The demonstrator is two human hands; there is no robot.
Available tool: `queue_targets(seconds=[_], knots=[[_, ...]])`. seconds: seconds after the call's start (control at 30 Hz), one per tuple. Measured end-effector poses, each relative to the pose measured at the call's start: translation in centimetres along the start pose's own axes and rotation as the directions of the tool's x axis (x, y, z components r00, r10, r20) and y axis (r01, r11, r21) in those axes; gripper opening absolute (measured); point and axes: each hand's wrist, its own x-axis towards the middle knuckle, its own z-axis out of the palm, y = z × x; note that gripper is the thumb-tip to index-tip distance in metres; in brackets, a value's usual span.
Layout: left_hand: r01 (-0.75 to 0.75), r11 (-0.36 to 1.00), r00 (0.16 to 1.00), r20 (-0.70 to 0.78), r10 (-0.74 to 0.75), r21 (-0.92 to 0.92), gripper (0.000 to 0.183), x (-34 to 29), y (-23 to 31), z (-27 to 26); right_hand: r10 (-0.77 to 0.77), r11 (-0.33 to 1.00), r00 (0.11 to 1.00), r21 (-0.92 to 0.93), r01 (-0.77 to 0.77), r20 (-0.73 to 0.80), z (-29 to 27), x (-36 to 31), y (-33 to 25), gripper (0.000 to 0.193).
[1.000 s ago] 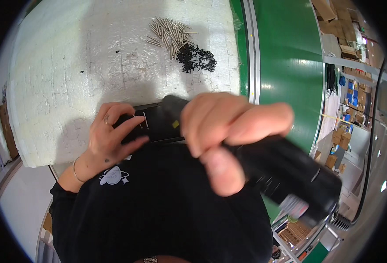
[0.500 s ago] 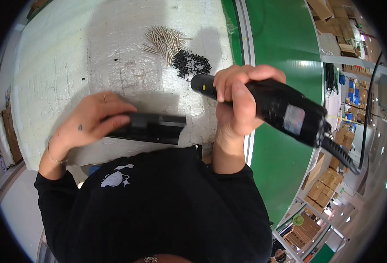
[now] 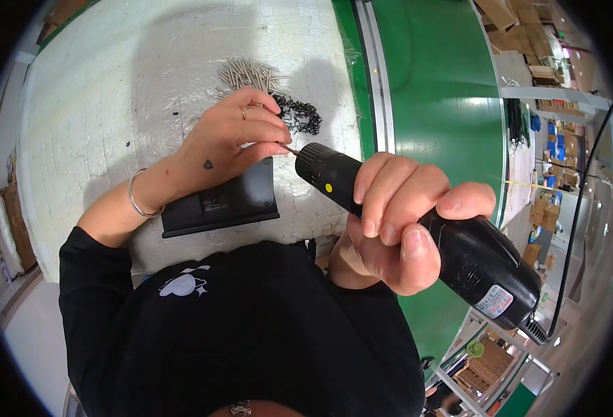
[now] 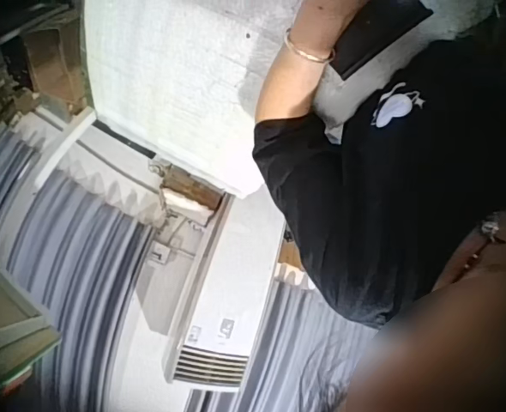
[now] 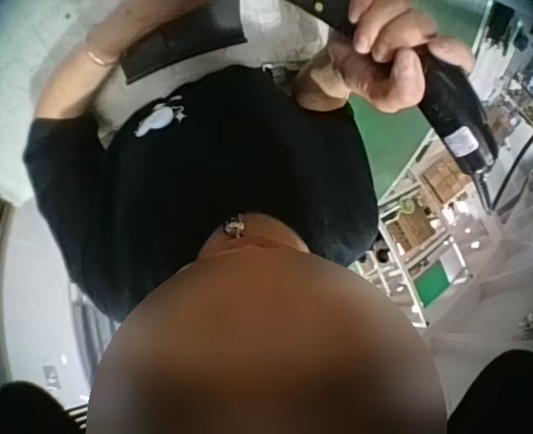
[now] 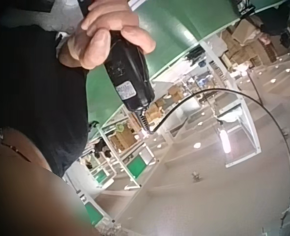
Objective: Using an electric screwdriver and manual dexterity to assemble plastic housing components with pins and screws.
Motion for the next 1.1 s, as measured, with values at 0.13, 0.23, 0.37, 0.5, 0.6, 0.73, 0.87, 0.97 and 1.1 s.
queue_targets(seconds=[0.13, 0.23, 0.37, 0.5, 0.6, 0.73, 0.87, 0.97, 1.1], knots=[[-0.084, 0.990, 0.996, -0.014, 0.087, 0.117, 0.021, 0.5, -0.2, -0.3, -0.011, 1.000, 1.000, -0.001, 0.011, -0.011, -0.3, 0.1, -0.2, 0.023], [-0.106, 0.980, 0.994, -0.009, 0.109, 0.170, 0.021, 0.7, 0.0, -0.3, -0.028, 0.999, 0.999, 0.019, 0.027, 0.017, -0.4, 0.2, -0.2, 0.023], [-0.116, 0.968, 0.991, -0.040, 0.128, 0.223, 0.022, 0.7, 0.0, -0.2, -0.023, 1.000, 1.000, -0.003, 0.023, 0.000, -0.3, 0.1, 0.2, 0.024], [-0.121, 0.968, 0.991, -0.024, 0.129, 0.221, 0.021, 0.5, 0.1, -0.2, -0.032, 0.999, 0.999, 0.002, 0.032, 0.003, -0.4, 0.1, 0.3, 0.023], [-0.121, 0.965, 0.990, -0.044, 0.135, 0.232, 0.016, 0.4, 0.2, -0.2, -0.032, 0.999, 0.999, 0.008, 0.032, 0.013, 0.0, 0.1, 0.5, 0.023], [-0.210, 0.927, 0.978, 0.076, 0.196, 0.310, 0.015, 0.2, 1.0, -0.5, -0.019, 0.999, 0.995, 0.035, 0.015, 0.103, 0.0, 0.3, 0.5, 0.033], [-0.092, 0.984, 0.992, 0.096, 0.078, 0.153, 0.019, -1.3, 1.8, -1.0, -0.058, 0.994, 0.990, 0.095, 0.046, 0.125, 0.7, 0.3, 0.3, 0.023], [-0.014, 0.992, 1.000, 0.013, 0.012, 0.124, 0.016, -0.7, 1.8, -1.4, -0.020, 0.999, 0.995, 0.042, 0.016, 0.098, 0.3, 0.0, 0.5, 0.023], [0.042, 0.893, 0.990, 0.099, -0.096, 0.447, 0.011, -0.6, -2.3, -5.5, 0.058, 0.998, 0.996, 0.029, -0.060, 0.064, -0.2, -0.2, 1.0, 0.027]])
